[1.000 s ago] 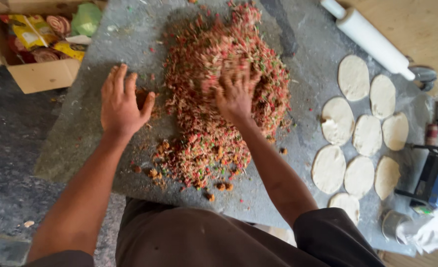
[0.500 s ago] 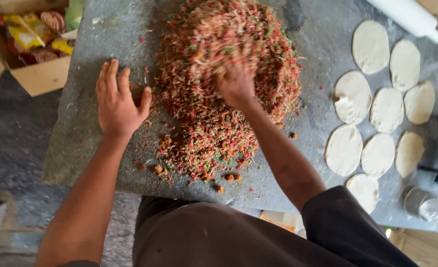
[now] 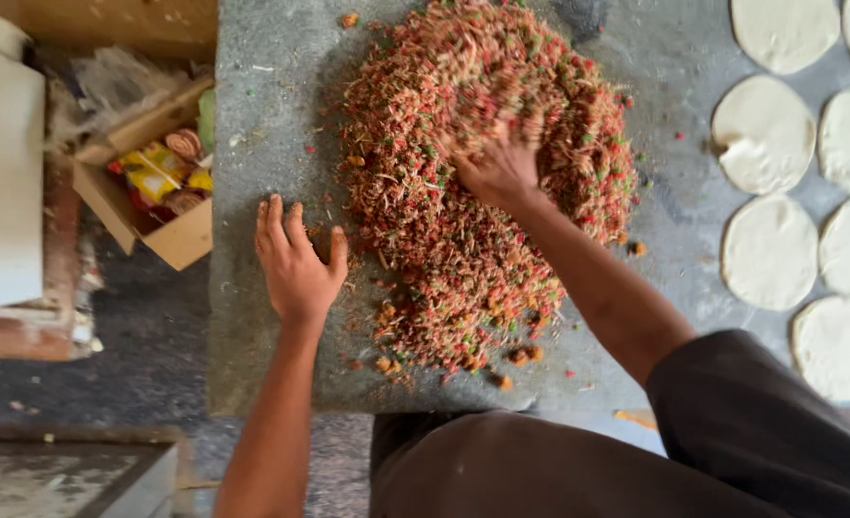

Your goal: The person mixes a pile of colorful shredded ingredients by hand on a counter and then picks up and breaks a long loaf of baked bread.

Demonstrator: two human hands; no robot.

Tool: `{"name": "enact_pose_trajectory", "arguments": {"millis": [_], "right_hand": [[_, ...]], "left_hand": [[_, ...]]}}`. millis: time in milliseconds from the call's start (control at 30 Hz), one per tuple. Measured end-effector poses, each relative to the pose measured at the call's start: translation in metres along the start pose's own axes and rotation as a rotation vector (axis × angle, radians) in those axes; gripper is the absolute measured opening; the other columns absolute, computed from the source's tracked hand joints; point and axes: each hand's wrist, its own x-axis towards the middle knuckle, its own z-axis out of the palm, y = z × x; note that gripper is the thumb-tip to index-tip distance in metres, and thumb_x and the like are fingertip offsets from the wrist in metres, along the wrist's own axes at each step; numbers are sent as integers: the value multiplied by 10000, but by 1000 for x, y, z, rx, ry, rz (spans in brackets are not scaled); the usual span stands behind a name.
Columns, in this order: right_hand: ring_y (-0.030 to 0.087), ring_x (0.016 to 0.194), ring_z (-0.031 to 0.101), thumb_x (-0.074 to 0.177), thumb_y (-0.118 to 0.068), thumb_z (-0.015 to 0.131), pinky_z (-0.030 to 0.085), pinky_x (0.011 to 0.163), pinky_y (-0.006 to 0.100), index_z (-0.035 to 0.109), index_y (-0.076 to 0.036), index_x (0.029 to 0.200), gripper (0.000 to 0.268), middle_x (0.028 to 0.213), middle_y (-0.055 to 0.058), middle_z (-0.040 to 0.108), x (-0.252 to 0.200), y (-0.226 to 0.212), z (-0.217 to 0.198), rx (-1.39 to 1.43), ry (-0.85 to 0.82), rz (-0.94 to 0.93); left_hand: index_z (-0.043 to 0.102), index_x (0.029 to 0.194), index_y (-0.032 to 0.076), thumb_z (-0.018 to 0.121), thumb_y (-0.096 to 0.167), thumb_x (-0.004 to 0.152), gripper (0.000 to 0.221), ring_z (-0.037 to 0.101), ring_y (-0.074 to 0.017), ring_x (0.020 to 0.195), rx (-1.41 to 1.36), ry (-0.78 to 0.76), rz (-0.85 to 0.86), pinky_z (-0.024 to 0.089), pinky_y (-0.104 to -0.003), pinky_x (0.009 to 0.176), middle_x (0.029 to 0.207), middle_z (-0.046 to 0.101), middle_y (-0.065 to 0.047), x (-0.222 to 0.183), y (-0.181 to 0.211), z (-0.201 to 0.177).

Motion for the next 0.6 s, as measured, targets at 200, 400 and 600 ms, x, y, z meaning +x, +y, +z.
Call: {"name": "enact_pose_trajectory", "arguments": {"millis": [200, 400, 600], "right_hand": [[382, 1581, 100, 1061, -688, 245, -64, 1226, 688, 247, -212, 1629, 741, 1711, 142, 152, -91, -29, 51, -299, -21, -271], [295, 1594, -1, 892, -753, 353, -96, 1181, 699, 168, -346, 1601, 838, 1730, 22, 33, -122, 22, 7, -393, -117, -216], [417, 1609, 124, 977, -838, 215, 34, 1243, 757, 340, -245, 1473, 783, 1763, 97, 71, -14, 0, 4, -181, 115, -53]], "left_hand": [[505, 1455, -10, 510, 489, 1102, 611, 341, -435, 1529, 28, -4, 28, 328, -587, 1243, 1610, 389, -231, -5, -2, -5], [493, 1476, -12, 550, 448, 1095, 601, 325, -426, 1537, 24, 5, 21, 336, -580, 1258, 1612, 385, -228, -2, 1, -3], [501, 1446, -7, 577, 423, 1074, 574, 316, -424, 1532, 61, -31, 12, 325, -587, 1249, 1597, 380, -232, 1, -1, -1]]}}
